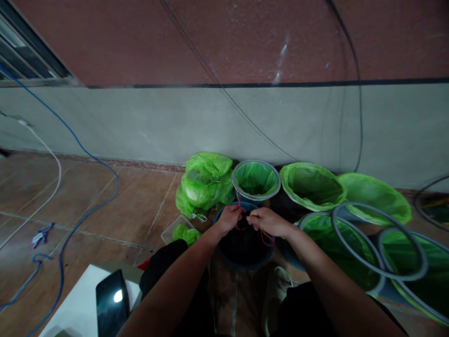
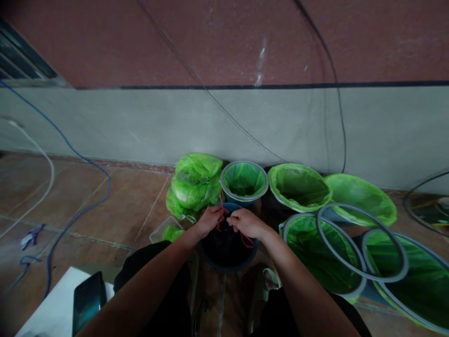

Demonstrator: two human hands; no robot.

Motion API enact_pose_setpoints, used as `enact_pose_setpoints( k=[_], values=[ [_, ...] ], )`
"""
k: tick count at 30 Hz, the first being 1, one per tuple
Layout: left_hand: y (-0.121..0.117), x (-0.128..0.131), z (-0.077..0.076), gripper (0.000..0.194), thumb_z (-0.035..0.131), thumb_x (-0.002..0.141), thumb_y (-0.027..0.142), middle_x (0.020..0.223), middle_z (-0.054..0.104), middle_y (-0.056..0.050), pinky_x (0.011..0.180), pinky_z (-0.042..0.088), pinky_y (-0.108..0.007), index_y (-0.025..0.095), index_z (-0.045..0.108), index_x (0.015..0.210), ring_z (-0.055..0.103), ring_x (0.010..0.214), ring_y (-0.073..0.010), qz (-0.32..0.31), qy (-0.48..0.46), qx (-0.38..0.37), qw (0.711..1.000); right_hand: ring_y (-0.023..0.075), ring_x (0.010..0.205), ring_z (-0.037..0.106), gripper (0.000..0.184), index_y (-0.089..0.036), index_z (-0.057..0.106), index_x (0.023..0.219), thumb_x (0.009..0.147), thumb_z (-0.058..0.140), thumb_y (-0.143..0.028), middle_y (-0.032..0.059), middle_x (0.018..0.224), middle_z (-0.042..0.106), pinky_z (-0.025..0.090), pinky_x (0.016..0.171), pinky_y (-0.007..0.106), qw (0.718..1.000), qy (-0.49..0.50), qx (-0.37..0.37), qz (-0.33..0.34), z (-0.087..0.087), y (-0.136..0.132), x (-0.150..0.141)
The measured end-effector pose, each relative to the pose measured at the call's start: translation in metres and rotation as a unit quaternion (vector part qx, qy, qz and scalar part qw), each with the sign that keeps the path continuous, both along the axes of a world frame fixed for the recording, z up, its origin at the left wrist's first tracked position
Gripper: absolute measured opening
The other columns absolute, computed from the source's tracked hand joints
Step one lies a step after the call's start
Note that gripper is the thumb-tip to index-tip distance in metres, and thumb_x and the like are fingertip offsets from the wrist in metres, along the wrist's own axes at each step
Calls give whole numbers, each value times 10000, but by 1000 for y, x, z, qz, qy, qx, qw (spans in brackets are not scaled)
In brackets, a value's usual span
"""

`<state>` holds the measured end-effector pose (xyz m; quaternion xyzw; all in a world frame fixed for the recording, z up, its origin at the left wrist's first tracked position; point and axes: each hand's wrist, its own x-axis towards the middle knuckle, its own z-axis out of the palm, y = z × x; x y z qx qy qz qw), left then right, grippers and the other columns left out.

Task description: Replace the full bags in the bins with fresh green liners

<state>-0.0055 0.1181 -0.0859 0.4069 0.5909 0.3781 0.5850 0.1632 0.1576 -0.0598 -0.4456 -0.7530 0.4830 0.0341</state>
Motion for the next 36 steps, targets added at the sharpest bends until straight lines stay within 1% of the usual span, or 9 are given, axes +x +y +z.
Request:
enact_pose_setpoints(
  k=[5, 8, 15, 19, 22, 24, 27, 30, 36],
  values=[
    [2, 4, -8, 246, 450, 849, 252, 562, 484, 44, 521, 349, -212, 140, 664, 893, 410, 505, -83, -38, 19, 31, 999, 94, 481, 387, 247, -178, 560, 632, 810, 498, -337, -33, 511, 467, 268, 483, 238, 1000, -24, 9, -6, 4, -1, -2],
    [3, 6, -14, 224, 453, 807, 194, 641, 558, 18, 580, 381, -225, 147, 666, 858, 459, 570, -99, -116, 21, 60, 991, 85, 486, 352, 238, -178, 540, 603, 789, 504, -322, -43, 510, 426, 244, 476, 234, 1000, 2, 11, 24, 8, -2, -3],
    [-2, 9, -14, 180, 514, 763, 157, 721, 635, 7, 673, 417, -225, 159, 690, 799, 529, 681, -125, -243, 111, 130, 955, 83, 484, 391, 393, -166, 539, 561, 800, 542, -477, -14, 506, 498, 286, 484, 232, 996, 72, -46, -19, 7, -1, -2],
    [-3, 10, -12, 312, 404, 881, 228, 604, 562, 9, 599, 388, -215, 164, 664, 721, 487, 586, -110, -208, 143, 121, 960, 75, 471, 408, 480, -144, 642, 791, 801, 533, -612, 25, 642, 607, 291, 453, 218, 967, 186, -109, -135, 13, -2, -7],
    [-3, 12, -13, 314, 387, 893, 234, 582, 536, 26, 574, 381, -208, 161, 677, 799, 468, 549, -98, -175, 119, 92, 973, 73, 443, 394, 523, -142, 648, 1028, 839, 480, -600, 26, 691, 629, 265, 423, 213, 945, 213, -96, -228, 15, 2, -7],
    [-2, 12, -13, 305, 395, 890, 240, 572, 526, 33, 563, 378, -206, 153, 682, 835, 464, 538, -94, -156, 101, 71, 980, 79, 442, 420, 418, -142, 644, 1068, 870, 470, -465, 15, 687, 623, 298, 441, 220, 961, 168, -73, -205, 12, 5, -6],
    [-2, 12, -12, 311, 406, 889, 258, 552, 517, 32, 543, 362, -206, 144, 674, 779, 458, 529, -90, -130, 82, 56, 987, 95, 496, 475, 258, -161, 666, 955, 840, 448, -239, 13, 722, 629, 355, 509, 234, 993, 77, -35, -80, 4, 3, -4],
    [-3, 12, -9, 327, 414, 891, 270, 528, 505, 29, 500, 325, -203, 135, 657, 718, 425, 493, -79, -91, 67, 34, 993, 121, 607, 510, 189, -180, 663, 813, 790, 476, -162, 22, 738, 632, 364, 588, 243, 999, 0, 52, 14, -2, -1, -3],
    [-3, 8, -9, 283, 469, 869, 270, 532, 509, 37, 427, 263, -192, 115, 699, 810, 376, 423, -55, 8, 29, -49, 998, 120, 538, 448, 203, -176, 669, 717, 811, 511, -262, 4, 579, 561, 306, 543, 257, 994, -67, 88, -3, -1, 1, -1]
  ],
)
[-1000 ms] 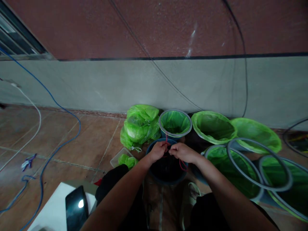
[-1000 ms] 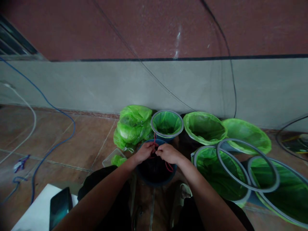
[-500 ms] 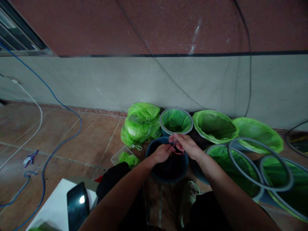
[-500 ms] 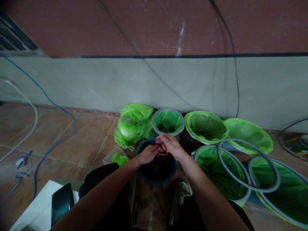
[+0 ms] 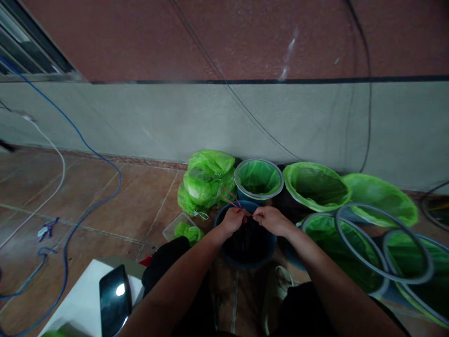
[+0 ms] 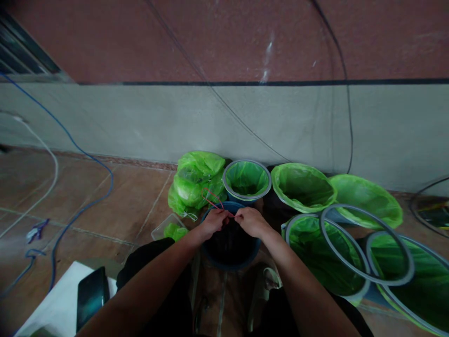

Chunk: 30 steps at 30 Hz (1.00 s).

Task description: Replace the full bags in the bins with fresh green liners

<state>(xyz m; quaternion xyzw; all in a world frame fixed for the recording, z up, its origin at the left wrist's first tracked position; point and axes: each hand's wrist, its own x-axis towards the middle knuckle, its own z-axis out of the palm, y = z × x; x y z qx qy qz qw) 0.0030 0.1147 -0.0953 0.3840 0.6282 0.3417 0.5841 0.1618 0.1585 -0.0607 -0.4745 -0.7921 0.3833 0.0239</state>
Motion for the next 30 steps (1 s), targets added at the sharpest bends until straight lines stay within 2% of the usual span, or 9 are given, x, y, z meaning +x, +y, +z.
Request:
enact_pose_setpoints(
  k=[3, 6, 10, 13, 16, 18, 21, 25, 30],
  values=[
    [2, -3, -2, 172, 568, 797, 211, 568, 588, 18, 456, 313, -192, 119, 712, 790, 409, 450, -56, 19, 1, 12, 1000, 107, 499, 430, 236, -172, 655, 675, 799, 536, -335, -9, 549, 547, 292, 500, 245, 997, 37, -60, -3, -1, -2, -1],
    [3, -4, -5, 119, 599, 726, 118, 615, 637, 9, 545, 402, -205, 127, 710, 768, 490, 524, -78, -8, 3, 51, 999, 101, 493, 449, 271, -168, 663, 711, 795, 550, -400, -5, 580, 577, 314, 485, 230, 991, 69, -110, -4, -3, -2, 0],
    [2, -2, -4, 206, 526, 721, 62, 706, 671, 0, 683, 474, -239, 152, 678, 828, 590, 657, -121, -100, 62, 133, 984, 115, 544, 499, 299, -172, 615, 670, 820, 506, -406, 14, 610, 577, 365, 529, 232, 994, 78, -54, -61, -5, 4, 1],
    [-2, -1, 1, 274, 466, 745, 46, 751, 667, -18, 734, 479, -258, 168, 637, 921, 612, 711, -145, -181, 146, 213, 949, 125, 599, 521, 236, -175, 634, 765, 817, 443, -303, 19, 670, 587, 387, 556, 235, 986, 135, -42, -88, -4, 6, -3],
    [-6, -2, 7, 209, 474, 761, 59, 735, 639, -42, 786, 466, -281, 175, 616, 859, 613, 739, -173, -250, 239, 274, 897, 115, 586, 514, 224, -170, 636, 783, 762, 418, -219, 19, 690, 595, 379, 527, 224, 970, 195, -131, -56, 0, 2, -6],
    [-7, -5, 9, 220, 519, 761, 93, 708, 623, -37, 756, 462, -288, 171, 614, 944, 602, 696, -183, -275, 279, 286, 874, 101, 561, 508, 203, -165, 622, 757, 733, 423, -196, 15, 690, 589, 368, 502, 210, 961, 208, -171, -55, 3, 0, -6],
    [-7, -8, 12, 347, 570, 781, 172, 735, 635, -31, 705, 454, -279, 171, 579, 1128, 593, 661, -184, -272, 300, 293, 866, 82, 525, 498, 199, -164, 628, 802, 718, 448, -182, 6, 714, 599, 357, 475, 195, 957, 207, -187, -83, 3, -2, -4],
    [-6, -11, 17, 291, 556, 828, 213, 819, 671, -45, 737, 463, -265, 205, 608, 1114, 626, 753, -190, -260, 310, 292, 867, 88, 459, 473, 231, -164, 658, 886, 739, 481, -180, -19, 591, 560, 346, 435, 198, 958, 177, -211, -81, -6, -4, -6],
    [-7, -14, 26, 323, 525, 863, 188, 970, 697, -39, 769, 497, -261, 235, 600, 1173, 645, 867, -173, -256, 390, 319, 825, 76, 431, 485, 333, -167, 646, 1058, 772, 476, -183, -25, 625, 584, 355, 398, 182, 952, 186, -217, -107, -5, -7, -12]
  ],
)
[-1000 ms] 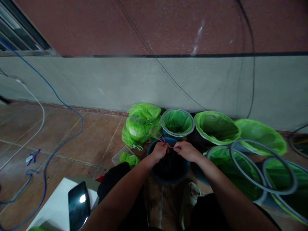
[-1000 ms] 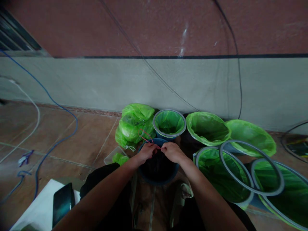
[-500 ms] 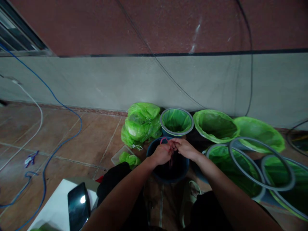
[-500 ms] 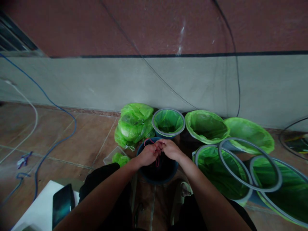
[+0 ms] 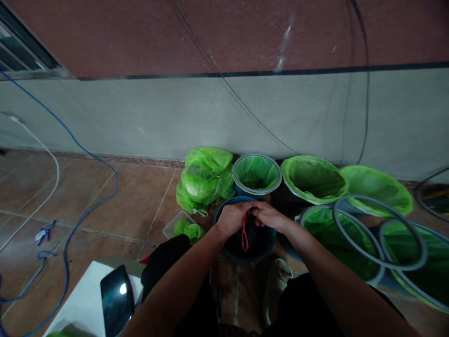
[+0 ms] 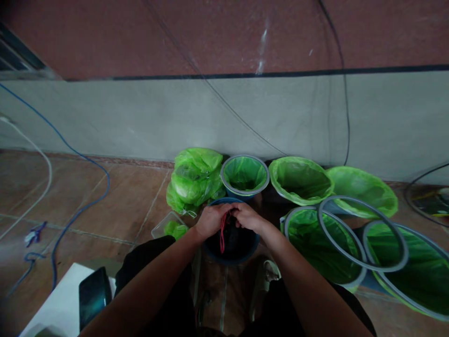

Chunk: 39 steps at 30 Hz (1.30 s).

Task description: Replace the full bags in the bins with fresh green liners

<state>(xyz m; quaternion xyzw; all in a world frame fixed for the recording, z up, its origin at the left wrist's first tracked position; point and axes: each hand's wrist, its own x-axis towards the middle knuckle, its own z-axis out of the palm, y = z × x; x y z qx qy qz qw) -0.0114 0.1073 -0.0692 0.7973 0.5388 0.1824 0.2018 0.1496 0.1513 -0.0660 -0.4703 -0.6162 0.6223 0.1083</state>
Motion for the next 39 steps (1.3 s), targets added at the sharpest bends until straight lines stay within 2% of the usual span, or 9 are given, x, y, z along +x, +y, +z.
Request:
enact_pose_setpoints(
  k=[9, 14, 18, 21, 23, 29, 32, 37, 39],
  values=[
    [-5, -1, -1, 238, 466, 947, 301, 919, 691, -39, 711, 468, -239, 213, 685, 981, 628, 816, -149, 44, 40, 121, 991, 56, 453, 503, 295, -164, 681, 980, 734, 651, -324, 0, 692, 649, 403, 432, 169, 993, 97, -65, -15, 4, -1, 3],
    [-3, 0, 0, 334, 371, 981, 336, 920, 685, -45, 707, 449, -243, 218, 682, 1008, 619, 814, -153, 66, 59, 78, 993, 84, 507, 551, 220, -165, 699, 852, 847, 491, -237, 8, 692, 657, 428, 501, 190, 992, -36, 117, -24, 0, 5, 2],
    [-3, 1, 4, 283, 397, 954, 263, 931, 686, -60, 710, 451, -254, 198, 671, 980, 627, 826, -172, 66, 106, 0, 992, 179, 735, 659, 280, -167, 717, 831, 896, 449, -213, 83, 796, 710, 458, 658, 252, 920, -246, 302, 51, -3, 6, 3],
    [-4, 1, 1, 252, 438, 915, 254, 924, 683, -88, 706, 457, -282, 178, 679, 905, 635, 840, -204, 85, 144, -51, 985, 226, 863, 679, 318, -148, 730, 895, 911, 415, -188, 137, 903, 727, 456, 739, 283, 870, -360, 327, 83, -12, 7, 7],
    [-4, -1, -3, 264, 444, 903, 263, 903, 682, -102, 718, 459, -298, 171, 686, 852, 639, 848, -218, 112, 143, -75, 980, 234, 899, 679, 323, -133, 734, 927, 906, 414, -171, 150, 946, 728, 452, 764, 286, 861, -391, 313, 89, -19, 9, 11],
    [5, -2, -13, 249, 531, 797, 225, 582, 580, -31, 676, 436, -277, 174, 607, 566, 607, 689, -181, 250, -110, -171, 947, 229, 875, 684, 290, -148, 749, 934, 888, 467, -195, 136, 928, 737, 445, 722, 274, 878, -377, 290, 55, -21, 14, 16],
    [11, 2, -13, 281, 479, 804, 258, 515, 527, 9, 562, 415, -237, 176, 580, 555, 545, 541, -123, 258, -227, -210, 915, 192, 821, 677, 274, -182, 746, 870, 874, 473, -170, 81, 859, 740, 444, 706, 251, 903, -288, 316, 36, -13, 12, 12],
    [12, 7, -13, 245, 548, 758, 375, 618, 600, 3, 456, 376, -204, 154, 604, 667, 520, 475, -82, 263, -490, -281, 782, 140, 757, 678, 263, -200, 735, 912, 844, 490, -136, 21, 856, 745, 477, 719, 227, 946, -79, 312, -25, -6, 6, 2],
    [11, 6, -14, 225, 582, 732, 375, 610, 596, 12, 459, 382, -200, 155, 604, 687, 518, 475, -78, 267, -519, -282, 761, 147, 762, 683, 263, -203, 738, 929, 831, 505, -129, 22, 866, 749, 489, 736, 241, 947, -56, 315, -34, -3, 3, -2]
  ],
)
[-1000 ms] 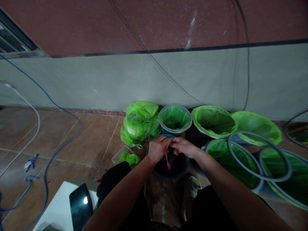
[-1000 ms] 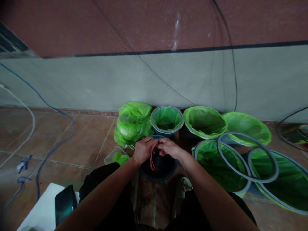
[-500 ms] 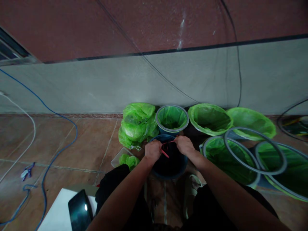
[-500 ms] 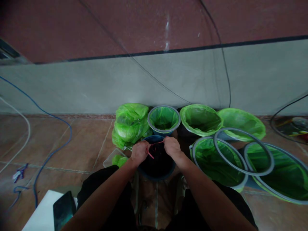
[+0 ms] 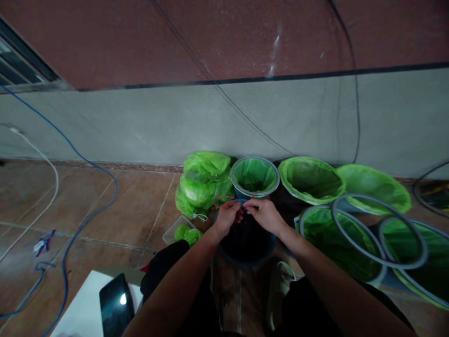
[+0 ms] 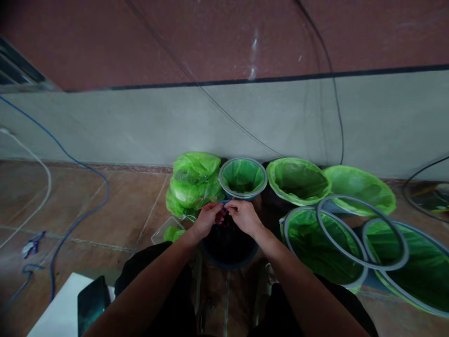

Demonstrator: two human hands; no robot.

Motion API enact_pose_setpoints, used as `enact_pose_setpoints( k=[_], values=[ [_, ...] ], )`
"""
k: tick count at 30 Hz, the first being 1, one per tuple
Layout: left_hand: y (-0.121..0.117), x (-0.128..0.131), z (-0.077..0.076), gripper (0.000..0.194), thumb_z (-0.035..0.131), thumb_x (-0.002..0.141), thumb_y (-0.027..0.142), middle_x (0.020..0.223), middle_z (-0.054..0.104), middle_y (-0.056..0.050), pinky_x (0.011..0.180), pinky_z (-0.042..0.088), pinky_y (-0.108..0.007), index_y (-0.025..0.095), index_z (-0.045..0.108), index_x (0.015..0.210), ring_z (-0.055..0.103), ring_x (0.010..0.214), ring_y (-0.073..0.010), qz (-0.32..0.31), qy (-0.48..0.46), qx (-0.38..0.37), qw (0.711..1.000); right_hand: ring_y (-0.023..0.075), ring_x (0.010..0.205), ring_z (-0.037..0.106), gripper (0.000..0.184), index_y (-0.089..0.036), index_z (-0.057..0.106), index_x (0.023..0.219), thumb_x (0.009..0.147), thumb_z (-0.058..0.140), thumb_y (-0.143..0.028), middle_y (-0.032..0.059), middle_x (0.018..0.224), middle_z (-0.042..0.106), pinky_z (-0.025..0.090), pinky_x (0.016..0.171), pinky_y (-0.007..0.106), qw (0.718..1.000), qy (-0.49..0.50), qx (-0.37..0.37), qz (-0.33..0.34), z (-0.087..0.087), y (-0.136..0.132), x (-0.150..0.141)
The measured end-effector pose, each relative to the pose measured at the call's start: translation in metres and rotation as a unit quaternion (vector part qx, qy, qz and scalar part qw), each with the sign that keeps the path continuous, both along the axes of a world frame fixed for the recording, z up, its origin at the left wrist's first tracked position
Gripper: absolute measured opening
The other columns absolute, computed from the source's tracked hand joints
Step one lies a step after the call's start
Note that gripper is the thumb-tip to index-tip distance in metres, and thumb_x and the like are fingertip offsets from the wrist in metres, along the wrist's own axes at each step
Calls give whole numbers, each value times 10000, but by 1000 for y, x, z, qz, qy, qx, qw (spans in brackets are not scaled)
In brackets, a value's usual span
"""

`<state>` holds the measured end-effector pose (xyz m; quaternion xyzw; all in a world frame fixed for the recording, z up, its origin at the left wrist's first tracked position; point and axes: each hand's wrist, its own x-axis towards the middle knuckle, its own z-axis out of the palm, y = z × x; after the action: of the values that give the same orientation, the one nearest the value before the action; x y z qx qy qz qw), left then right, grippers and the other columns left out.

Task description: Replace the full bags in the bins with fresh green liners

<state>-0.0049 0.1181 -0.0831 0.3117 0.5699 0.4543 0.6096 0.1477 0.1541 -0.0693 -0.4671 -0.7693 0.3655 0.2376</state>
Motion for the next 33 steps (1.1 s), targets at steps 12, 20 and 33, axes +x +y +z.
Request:
enact_pose_setpoints(
  k=[12, 20, 33],
  values=[
    [3, -1, -1, 78, 621, 728, 220, 559, 582, 54, 528, 411, -205, 151, 653, 742, 505, 503, -83, -103, 165, 87, 977, 164, 853, 674, 233, -217, 734, 921, 869, 520, -140, 34, 936, 732, 476, 816, 262, 997, -13, 70, 20, 6, -8, -4],
    [5, -5, -5, 134, 540, 755, 133, 577, 585, 39, 542, 418, -203, 151, 664, 709, 530, 534, -97, -171, 239, 142, 945, 158, 882, 626, 214, -201, 713, 977, 867, 530, -182, 62, 986, 657, 475, 831, 269, 995, 20, 89, 27, 4, -10, -7],
    [3, 0, -1, 173, 490, 801, 83, 649, 640, 34, 549, 478, -185, 162, 640, 766, 571, 550, -75, -92, 168, 114, 975, 160, 792, 628, 231, -177, 690, 915, 872, 474, -247, 56, 903, 713, 448, 739, 267, 998, -56, -21, 31, -6, 1, -5]
  ],
)
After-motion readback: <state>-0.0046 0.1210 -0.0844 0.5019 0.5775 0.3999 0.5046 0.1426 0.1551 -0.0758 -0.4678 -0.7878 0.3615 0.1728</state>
